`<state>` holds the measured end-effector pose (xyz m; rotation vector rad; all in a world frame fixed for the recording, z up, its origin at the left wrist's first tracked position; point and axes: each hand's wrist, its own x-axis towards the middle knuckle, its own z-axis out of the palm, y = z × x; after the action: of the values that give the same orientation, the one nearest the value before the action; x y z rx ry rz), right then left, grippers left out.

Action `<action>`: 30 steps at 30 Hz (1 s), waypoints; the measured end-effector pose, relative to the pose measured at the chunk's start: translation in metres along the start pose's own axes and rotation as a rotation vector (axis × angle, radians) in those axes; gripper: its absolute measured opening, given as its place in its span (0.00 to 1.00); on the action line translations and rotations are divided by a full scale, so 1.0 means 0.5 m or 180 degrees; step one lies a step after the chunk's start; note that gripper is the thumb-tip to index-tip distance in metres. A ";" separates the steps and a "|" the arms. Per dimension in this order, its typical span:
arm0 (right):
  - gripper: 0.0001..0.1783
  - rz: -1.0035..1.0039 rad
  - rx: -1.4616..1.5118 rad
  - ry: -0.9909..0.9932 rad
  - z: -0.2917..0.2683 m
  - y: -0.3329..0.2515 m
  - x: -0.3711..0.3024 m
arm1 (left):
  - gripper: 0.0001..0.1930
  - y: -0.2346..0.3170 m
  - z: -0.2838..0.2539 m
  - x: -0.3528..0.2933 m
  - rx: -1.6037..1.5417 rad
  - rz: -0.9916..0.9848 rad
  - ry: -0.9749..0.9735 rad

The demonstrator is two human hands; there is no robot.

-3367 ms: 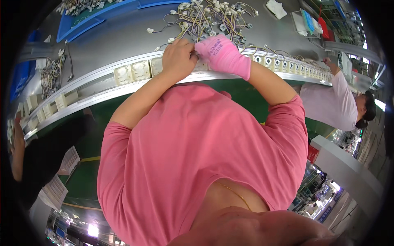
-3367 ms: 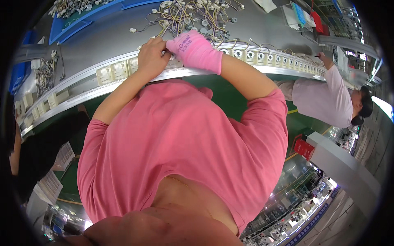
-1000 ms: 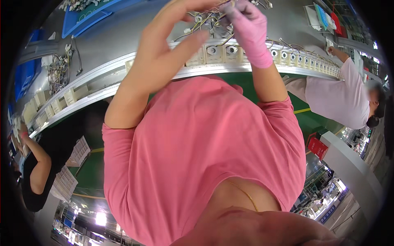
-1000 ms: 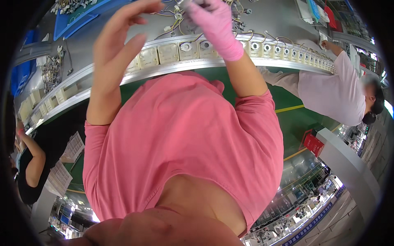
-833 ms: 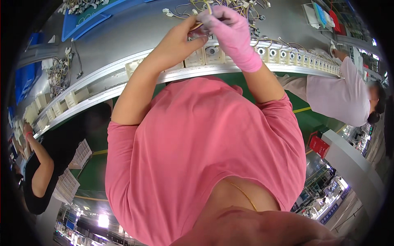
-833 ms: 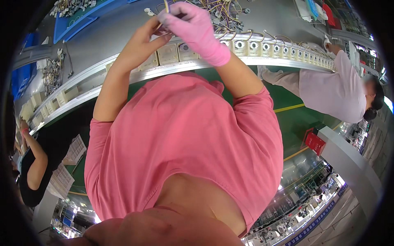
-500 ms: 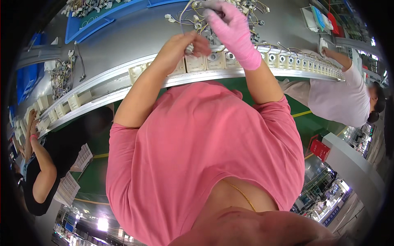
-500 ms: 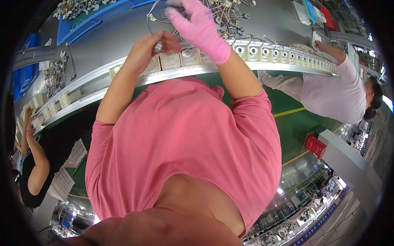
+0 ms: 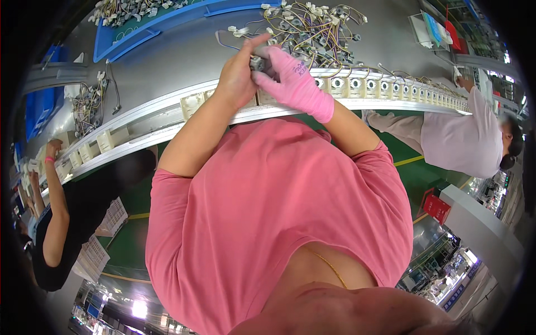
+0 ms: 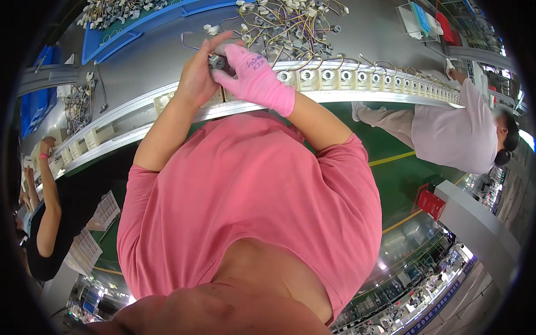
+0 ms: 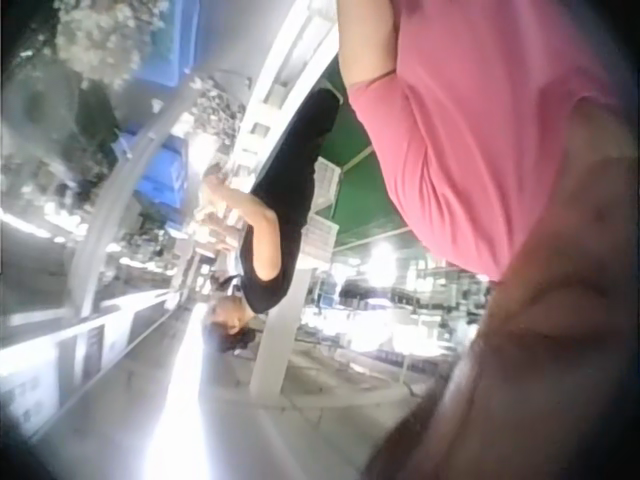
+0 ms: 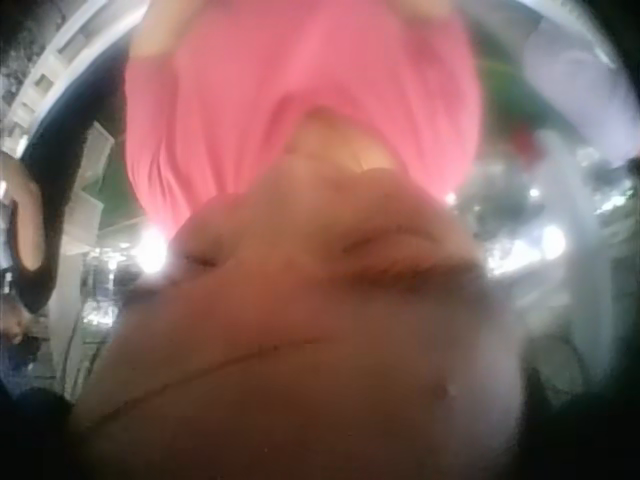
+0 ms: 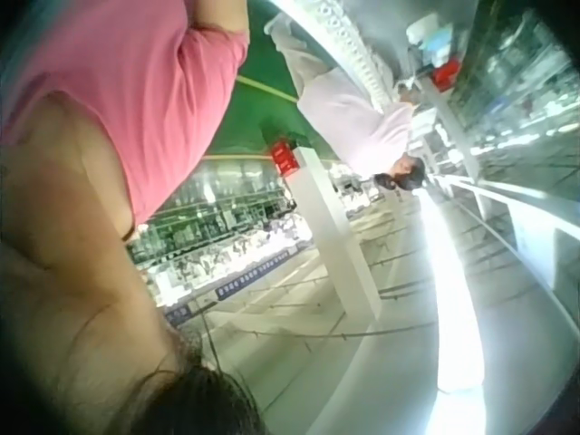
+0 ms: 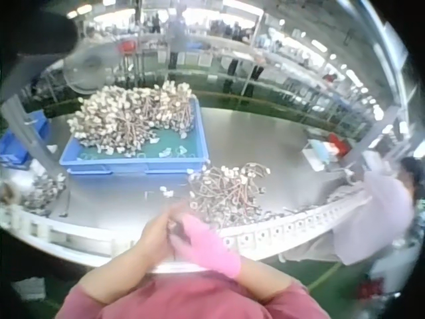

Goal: Manually inserting small light-emitting components into a long white mounting strip on an industrial assembly line.

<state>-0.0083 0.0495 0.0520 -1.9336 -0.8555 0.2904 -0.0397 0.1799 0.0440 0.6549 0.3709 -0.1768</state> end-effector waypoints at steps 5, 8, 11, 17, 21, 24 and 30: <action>0.20 -0.0111 -0.0005 0.0083 -0.026 0.002 -0.001 | 0.18 0.009 -0.048 0.014 0.1942 0.0526 0.0041; 0.19 -0.0144 -0.0746 -0.0319 -0.045 0.017 -0.002 | 0.15 0.028 -0.042 -0.006 0.3762 0.0849 0.0092; 0.16 -0.0341 -0.1048 -0.0538 -0.047 0.029 -0.007 | 0.12 0.028 -0.038 -0.029 0.4955 0.1412 -0.0245; 0.17 -0.0870 -0.2429 -0.1332 -0.032 0.053 -0.019 | 0.07 -0.008 -0.078 -0.032 0.5790 0.2478 -0.0801; 0.19 -0.1091 -0.2862 -0.1447 -0.037 0.049 -0.021 | 0.07 -0.025 -0.078 -0.043 0.5665 0.2438 -0.0498; 0.17 -0.1225 -0.2913 -0.1335 -0.039 0.045 -0.028 | 0.07 -0.040 -0.085 -0.040 0.5663 0.2606 -0.0364; 0.13 -0.1142 -0.2330 -0.0338 0.013 0.065 -0.076 | 0.09 -0.052 -0.079 -0.045 0.5573 0.2539 -0.0153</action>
<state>-0.0249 0.0189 0.0156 -2.3726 -1.5046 -0.1678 -0.0784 0.1851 0.0094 2.4490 -0.2323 0.3256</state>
